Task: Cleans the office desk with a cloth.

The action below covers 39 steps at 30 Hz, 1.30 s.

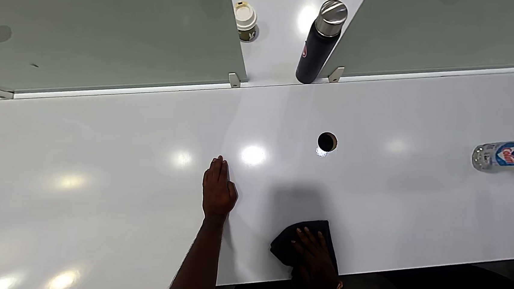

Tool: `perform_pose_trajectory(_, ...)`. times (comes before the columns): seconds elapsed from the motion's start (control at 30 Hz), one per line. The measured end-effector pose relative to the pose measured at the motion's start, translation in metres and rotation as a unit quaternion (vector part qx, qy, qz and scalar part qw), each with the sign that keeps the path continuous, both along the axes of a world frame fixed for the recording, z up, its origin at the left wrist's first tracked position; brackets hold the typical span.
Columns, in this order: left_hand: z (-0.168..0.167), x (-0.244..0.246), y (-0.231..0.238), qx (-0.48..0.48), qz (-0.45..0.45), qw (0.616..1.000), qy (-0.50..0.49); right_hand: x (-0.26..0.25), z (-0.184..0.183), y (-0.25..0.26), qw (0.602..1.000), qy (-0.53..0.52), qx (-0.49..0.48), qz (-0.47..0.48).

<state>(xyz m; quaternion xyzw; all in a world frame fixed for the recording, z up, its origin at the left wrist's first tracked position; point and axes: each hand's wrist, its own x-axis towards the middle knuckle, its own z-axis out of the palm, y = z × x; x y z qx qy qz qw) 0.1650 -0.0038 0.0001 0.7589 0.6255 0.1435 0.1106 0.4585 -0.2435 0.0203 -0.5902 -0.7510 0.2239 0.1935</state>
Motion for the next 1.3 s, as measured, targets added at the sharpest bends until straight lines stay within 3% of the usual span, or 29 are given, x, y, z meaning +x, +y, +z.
perform_pose_trajectory(0.67,-0.001,-0.002,0.003,0.011,0.0,1.0,0.002,-0.02,-0.014,0.337,0.995,0.045,0.083,-0.027)
perform_pose_trajectory(1.3,0.001,-0.001,0.003,0.006,0.006,1.0,0.016,-0.024,-0.017,0.508,0.996,-0.003,0.08,-0.033)
